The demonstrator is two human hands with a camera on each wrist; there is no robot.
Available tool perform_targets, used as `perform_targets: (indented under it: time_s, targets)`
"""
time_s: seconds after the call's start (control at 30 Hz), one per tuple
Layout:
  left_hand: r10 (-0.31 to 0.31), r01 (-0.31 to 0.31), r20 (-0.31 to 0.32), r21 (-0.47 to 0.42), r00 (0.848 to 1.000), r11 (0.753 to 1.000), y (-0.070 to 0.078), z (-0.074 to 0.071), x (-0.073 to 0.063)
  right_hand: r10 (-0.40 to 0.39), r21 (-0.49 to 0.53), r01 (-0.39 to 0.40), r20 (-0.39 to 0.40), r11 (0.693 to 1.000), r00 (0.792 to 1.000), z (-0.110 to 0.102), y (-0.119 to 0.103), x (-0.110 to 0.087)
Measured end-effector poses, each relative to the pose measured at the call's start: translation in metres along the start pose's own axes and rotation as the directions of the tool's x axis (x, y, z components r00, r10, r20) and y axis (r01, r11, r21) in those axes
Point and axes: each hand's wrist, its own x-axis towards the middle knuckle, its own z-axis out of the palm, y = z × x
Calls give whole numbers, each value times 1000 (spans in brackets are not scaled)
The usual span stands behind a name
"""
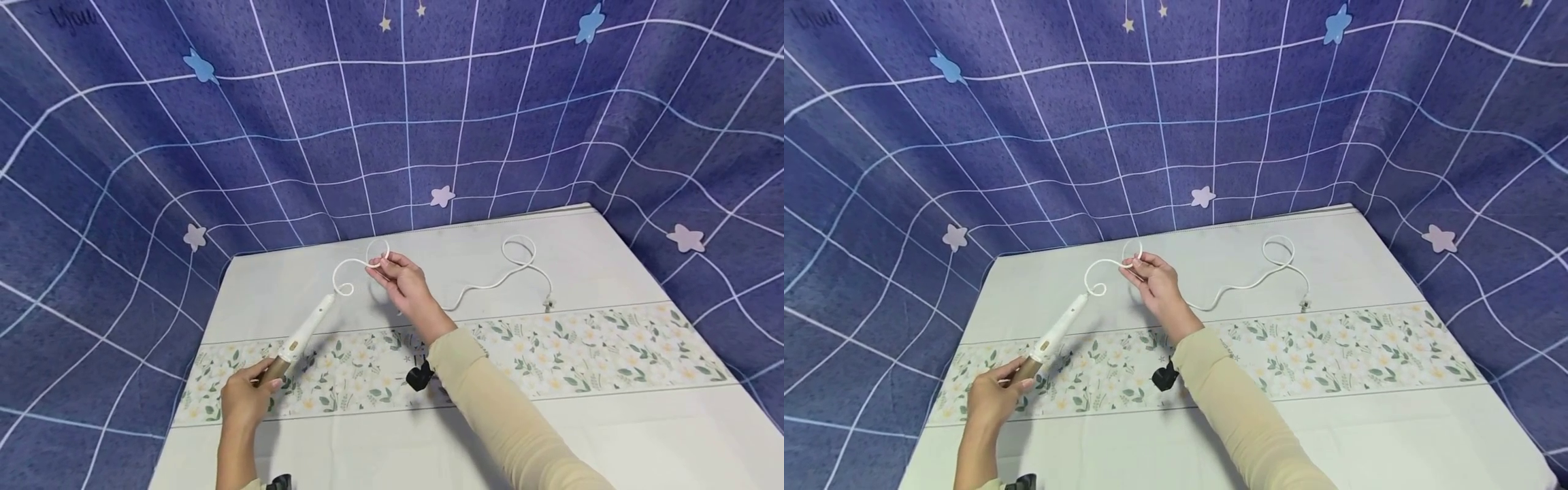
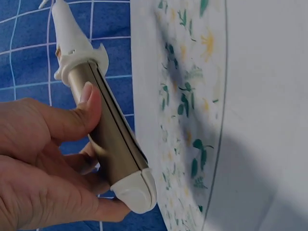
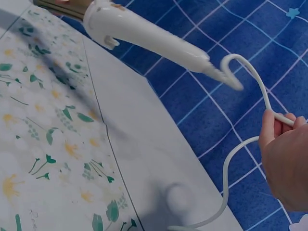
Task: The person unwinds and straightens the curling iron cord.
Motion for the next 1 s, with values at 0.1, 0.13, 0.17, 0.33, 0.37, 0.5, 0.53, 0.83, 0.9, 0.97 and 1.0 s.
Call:
perform_targets:
  time_s: [0.1, 0.13, 0.17, 0.33, 0.37, 0.5, 0.53, 0.83, 0.9, 0.97, 1.0]
  targets:
    - [-25, 25, -40, 8, 999, 1000, -8, 1, 3, -4, 17, 3, 8, 1000, 1000, -3, -2, -1]
    - [-33, 33, -56, 13, 998, 999, -10, 1, 4, -4, 20, 4, 13, 1000, 1000, -4, -2, -1]
    - [-40, 42, -73, 15, 997, 999, -12, 1, 5, -4, 22, 3, 17, 1000, 1000, -6, -2, -2]
    - [-92, 93, -139, 0, 986, 996, -20, -2, 8, -17, -2, 17, 32, 1000, 999, -12, 1, -2]
    - [-100, 100, -146, -4, 984, 995, -21, -3, 8, -20, -12, 20, 31, 1000, 999, -13, 2, -3]
    - [-132, 131, -168, -15, 977, 991, -25, -7, 10, -20, -51, 22, 38, 998, 999, -18, 7, -6]
    - [-143, 142, -174, -16, 974, 990, -26, -8, 10, -24, -61, 26, 45, 998, 999, -19, 9, -6]
    - [-230, 226, -197, -42, 953, 973, -34, -12, 14, 26, -133, -25, 10, 991, 1000, -26, 22, -9]
    - [-234, 232, -197, -36, 952, 972, -36, -14, 15, 50, -151, -52, -18, 987, 999, -27, 26, -8]
    - [-240, 238, -196, -32, 951, 971, -37, -15, 16, 69, -167, -73, -33, 983, 997, -28, 29, -7]
    - [-242, 240, -197, -33, 950, 970, -38, -15, 16, 74, -178, -79, -36, 981, 997, -29, 30, -7]
